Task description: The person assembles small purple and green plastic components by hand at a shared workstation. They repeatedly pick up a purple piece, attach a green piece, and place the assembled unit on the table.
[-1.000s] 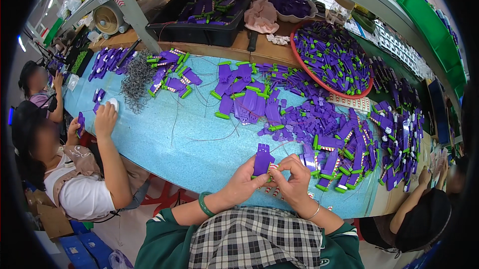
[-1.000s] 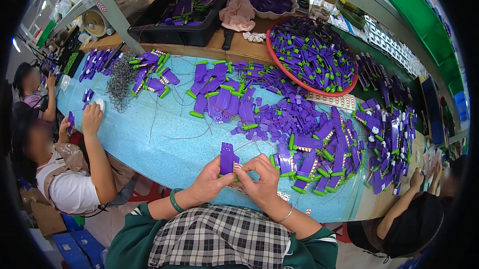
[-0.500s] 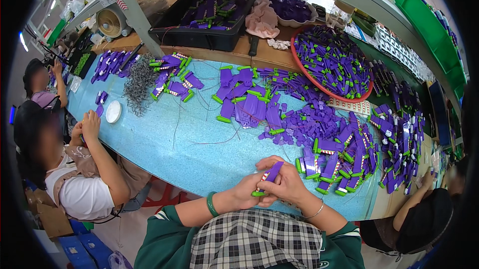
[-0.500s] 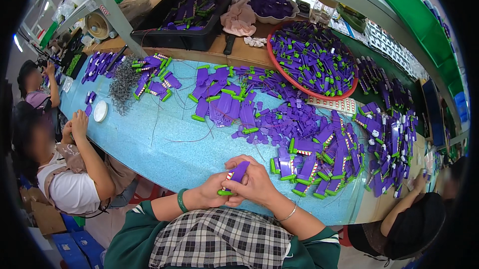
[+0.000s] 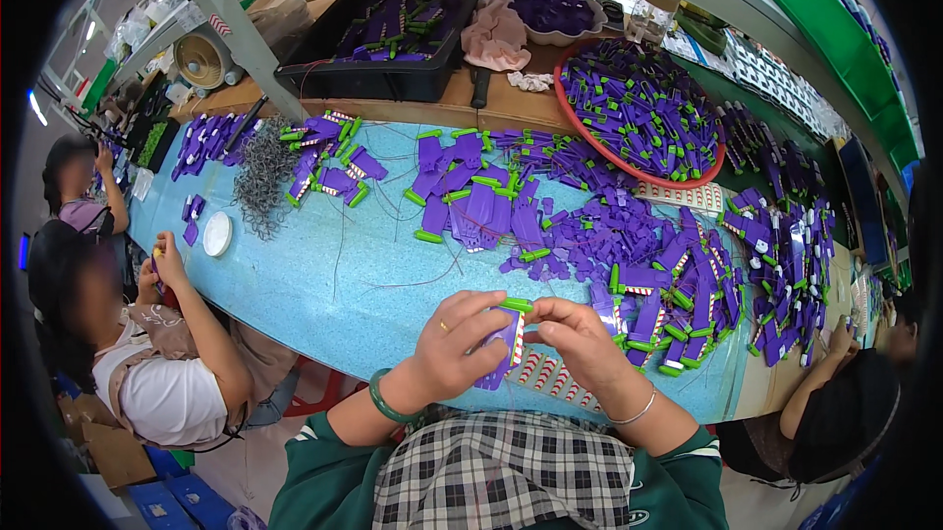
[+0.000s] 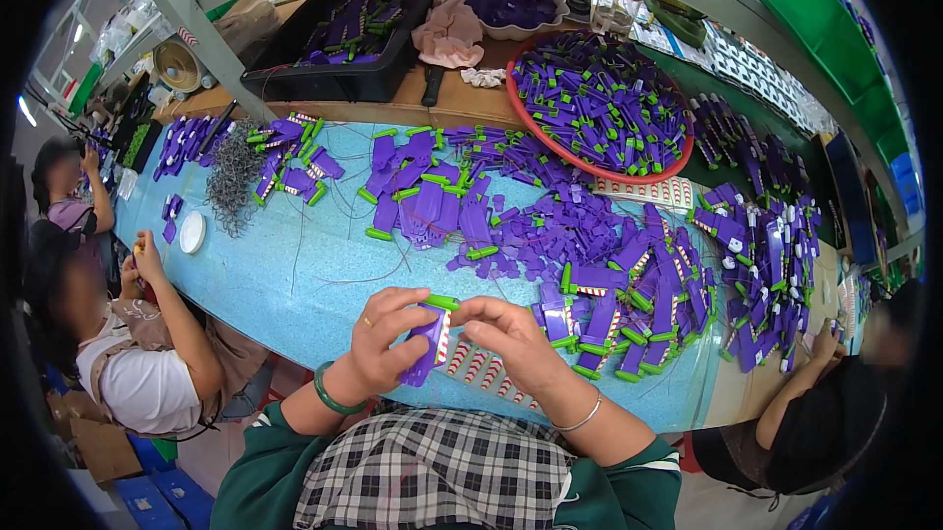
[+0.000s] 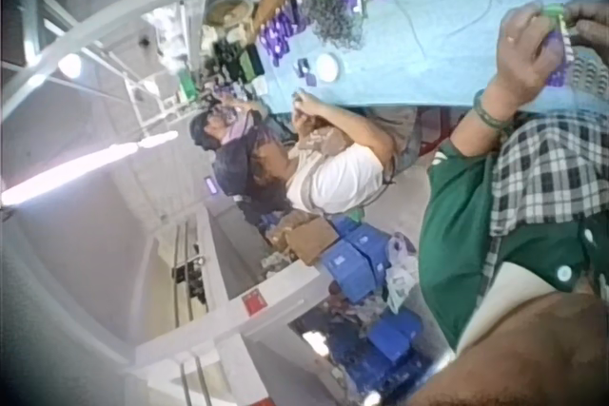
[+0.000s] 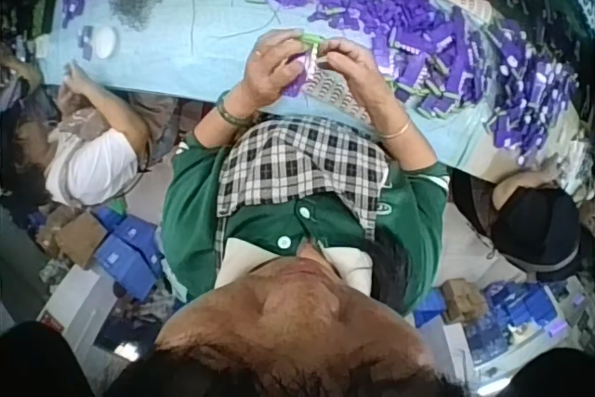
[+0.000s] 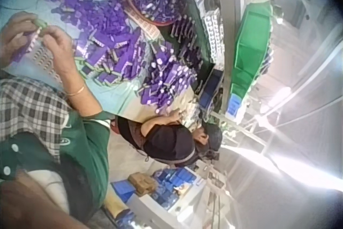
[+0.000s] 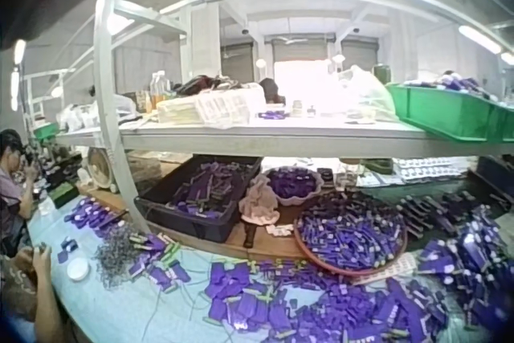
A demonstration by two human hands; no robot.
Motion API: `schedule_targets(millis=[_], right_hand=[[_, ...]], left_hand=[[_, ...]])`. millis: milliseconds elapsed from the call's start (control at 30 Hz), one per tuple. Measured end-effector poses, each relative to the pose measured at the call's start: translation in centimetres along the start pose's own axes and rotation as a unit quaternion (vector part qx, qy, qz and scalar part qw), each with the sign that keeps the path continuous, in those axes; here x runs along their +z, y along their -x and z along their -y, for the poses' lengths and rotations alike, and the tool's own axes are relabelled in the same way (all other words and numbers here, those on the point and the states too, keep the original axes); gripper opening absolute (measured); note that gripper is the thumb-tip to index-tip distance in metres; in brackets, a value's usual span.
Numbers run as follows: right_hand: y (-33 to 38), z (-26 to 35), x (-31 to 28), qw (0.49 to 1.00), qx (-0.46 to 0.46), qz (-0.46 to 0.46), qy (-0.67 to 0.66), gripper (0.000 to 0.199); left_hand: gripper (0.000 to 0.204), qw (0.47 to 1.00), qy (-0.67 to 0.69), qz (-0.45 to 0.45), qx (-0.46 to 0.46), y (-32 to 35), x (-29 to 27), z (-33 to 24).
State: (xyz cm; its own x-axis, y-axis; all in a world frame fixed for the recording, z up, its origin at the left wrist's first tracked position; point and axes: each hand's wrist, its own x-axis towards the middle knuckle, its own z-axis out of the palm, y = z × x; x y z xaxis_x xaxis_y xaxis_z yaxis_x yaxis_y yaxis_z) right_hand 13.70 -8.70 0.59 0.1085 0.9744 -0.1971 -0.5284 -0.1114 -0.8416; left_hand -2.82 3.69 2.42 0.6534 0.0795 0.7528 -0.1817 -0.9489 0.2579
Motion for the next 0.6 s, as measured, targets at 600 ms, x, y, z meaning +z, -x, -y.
schedule_targets(millis=[600], right_hand=[[1.6,0.0,2.0,0.984,0.178,0.013,-0.01,0.033]], left_hand=[[0.016,0.99,0.001,-0.022,0.136,1.3,1.2,-0.8]])
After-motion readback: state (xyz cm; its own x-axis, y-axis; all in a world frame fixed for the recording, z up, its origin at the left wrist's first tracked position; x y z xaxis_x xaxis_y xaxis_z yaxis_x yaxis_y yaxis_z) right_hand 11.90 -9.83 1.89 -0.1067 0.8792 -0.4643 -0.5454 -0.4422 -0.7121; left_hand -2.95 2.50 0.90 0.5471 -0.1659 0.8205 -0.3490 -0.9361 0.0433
